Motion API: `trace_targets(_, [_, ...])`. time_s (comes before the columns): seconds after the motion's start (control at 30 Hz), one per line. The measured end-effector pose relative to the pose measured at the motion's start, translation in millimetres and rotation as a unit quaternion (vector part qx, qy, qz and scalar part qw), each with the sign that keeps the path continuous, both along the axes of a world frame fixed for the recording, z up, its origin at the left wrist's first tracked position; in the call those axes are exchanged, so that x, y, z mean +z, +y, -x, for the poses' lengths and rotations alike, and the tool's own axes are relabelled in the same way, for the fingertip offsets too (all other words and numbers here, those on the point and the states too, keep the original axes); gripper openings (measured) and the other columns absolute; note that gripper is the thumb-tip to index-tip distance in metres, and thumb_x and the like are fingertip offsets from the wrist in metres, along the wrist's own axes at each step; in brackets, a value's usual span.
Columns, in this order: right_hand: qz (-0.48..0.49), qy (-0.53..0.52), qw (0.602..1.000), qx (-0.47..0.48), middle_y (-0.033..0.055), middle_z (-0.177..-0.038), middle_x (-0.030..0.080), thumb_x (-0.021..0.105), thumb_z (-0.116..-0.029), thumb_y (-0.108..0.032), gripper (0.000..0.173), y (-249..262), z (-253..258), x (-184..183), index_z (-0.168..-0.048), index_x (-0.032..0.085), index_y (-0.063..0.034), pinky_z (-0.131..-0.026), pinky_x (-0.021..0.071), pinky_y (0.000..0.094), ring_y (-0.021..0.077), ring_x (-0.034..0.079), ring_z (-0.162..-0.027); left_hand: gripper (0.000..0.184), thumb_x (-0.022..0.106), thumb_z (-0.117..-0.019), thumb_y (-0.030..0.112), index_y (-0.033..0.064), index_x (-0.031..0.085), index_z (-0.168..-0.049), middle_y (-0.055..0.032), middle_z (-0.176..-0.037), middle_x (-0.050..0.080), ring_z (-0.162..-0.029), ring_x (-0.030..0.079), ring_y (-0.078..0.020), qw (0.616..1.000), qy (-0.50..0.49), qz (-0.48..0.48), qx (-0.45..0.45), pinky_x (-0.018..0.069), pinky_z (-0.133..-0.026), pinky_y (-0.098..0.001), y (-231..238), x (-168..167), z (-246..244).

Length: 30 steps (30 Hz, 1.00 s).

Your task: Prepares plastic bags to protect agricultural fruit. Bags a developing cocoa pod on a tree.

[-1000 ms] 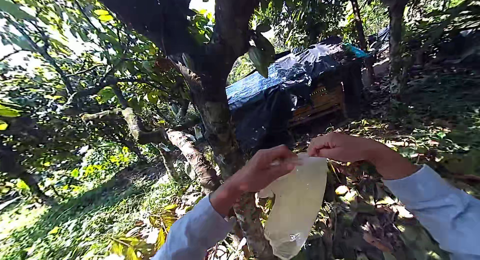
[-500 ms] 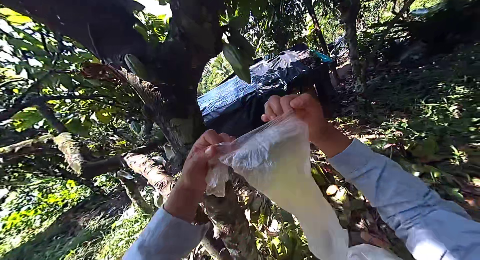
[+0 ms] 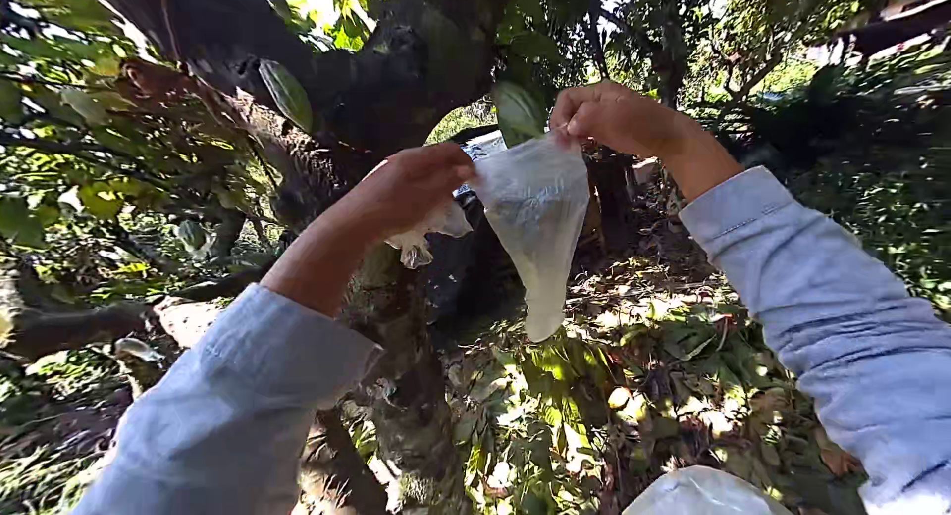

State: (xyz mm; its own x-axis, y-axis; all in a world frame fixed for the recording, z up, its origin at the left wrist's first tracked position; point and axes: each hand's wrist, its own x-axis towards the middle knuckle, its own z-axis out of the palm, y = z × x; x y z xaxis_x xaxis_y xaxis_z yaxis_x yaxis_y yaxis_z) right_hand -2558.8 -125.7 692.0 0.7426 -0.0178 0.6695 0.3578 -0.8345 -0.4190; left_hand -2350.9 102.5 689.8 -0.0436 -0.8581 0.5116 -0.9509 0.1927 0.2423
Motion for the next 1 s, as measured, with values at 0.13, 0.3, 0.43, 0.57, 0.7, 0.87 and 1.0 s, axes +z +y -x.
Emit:
trace_targets(0.13, [-0.042,0.021,0.998,-0.050,-0.0070,-0.081,0.060,0.041,-0.0998,-0.009,0.019,-3.5,-9.4,39.8,-0.089,0.055,-0.0126,-0.072,0.0514,0.0228,0.0020,0.058,-0.075,0.027,0.041,-0.1104,0.019,0.0014,0.060,-0.118,-0.0064,-0.101,0.064,-0.077,0.059,-0.0077,0.996,0.072,0.060,-0.014,0.0523,-0.072,-0.0303,-27.6,15.7,-3.6])
trace_targets(0.3, [0.065,0.026,0.967,-0.246,0.0092,-0.100,0.062,0.050,-0.1074,-0.019,0.024,-4.4,-23.7,75.7,-0.116,0.062,-0.0005,-0.079,0.0497,0.0343,0.0134,0.058,-0.084,0.032,0.043,-0.1103,0.018,-0.0040,0.061,-0.123,-0.0268,-0.108,0.066,-0.099,0.065,-0.0389,0.990,0.042,0.106,0.084,0.0476,-0.089,-0.0603,-62.7,32.8,-11.9])
trace_targets(0.43, [0.101,-0.017,0.933,-0.346,0.0186,-0.108,0.068,0.056,-0.1041,-0.018,0.028,1.5,-45.4,83.6,-0.120,0.065,0.0032,-0.088,0.0540,0.0453,0.0253,0.068,-0.091,0.032,0.043,-0.1104,0.017,-0.0033,0.063,-0.125,-0.0300,-0.113,0.067,-0.110,0.065,-0.0470,0.981,-0.012,0.131,0.140,0.0459,-0.096,-0.0666,-77.3,24.8,-18.1])
trace_targets(0.57, [-0.009,-0.103,0.942,-0.319,0.0139,-0.103,0.070,0.054,-0.1051,-0.013,0.025,14.8,-64.1,76.8,-0.121,0.063,0.0049,-0.083,0.0591,0.0324,0.0151,0.071,-0.085,0.032,0.043,-0.1084,0.009,-0.0009,0.063,-0.131,-0.0293,-0.124,0.065,-0.118,0.062,-0.0500,0.973,-0.055,0.152,0.166,0.0452,-0.097,-0.0699,-88.8,11.0,-19.2])
trace_targets(0.7, [-0.129,-0.196,0.947,-0.218,0.0163,-0.111,0.067,0.051,-0.1055,-0.006,0.022,19.1,-78.6,76.5,-0.121,0.059,0.0068,-0.085,0.0619,0.0298,0.0153,0.073,-0.092,0.034,0.044,-0.1074,0.007,-0.0011,0.060,-0.136,-0.0278,-0.134,0.060,-0.126,0.058,-0.0458,0.972,-0.037,0.176,0.153,0.0430,-0.106,-0.0635,-98.3,3.1,-17.1])
trace_targets(0.87, [-0.164,-0.256,0.949,-0.087,0.0163,-0.103,0.068,0.047,-0.1077,-0.009,0.024,7.7,-81.6,54.9,-0.119,0.057,0.0104,-0.083,0.0602,0.0310,0.0152,0.070,-0.090,0.030,0.045,-0.1080,0.010,-0.0074,0.062,-0.125,-0.0306,-0.125,0.062,-0.117,0.061,-0.0479,0.956,-0.063,0.257,0.124,0.0463,-0.101,-0.0633,-83.5,-3.6,-21.6])
trace_targets(1.0, [-0.213,-0.256,0.942,0.042,0.0100,-0.101,0.069,0.040,-0.1093,-0.010,0.026,0.3,-75.9,38.4,-0.112,0.060,0.0061,-0.065,0.0493,0.0217,0.0058,0.059,-0.075,0.035,0.045,-0.1090,0.016,-0.0094,0.064,-0.124,-0.0353,-0.122,0.060,-0.110,0.061,-0.0512,0.953,-0.036,0.288,0.084,0.0457,-0.095,-0.0684,-87.8,-7.5,-24.9])
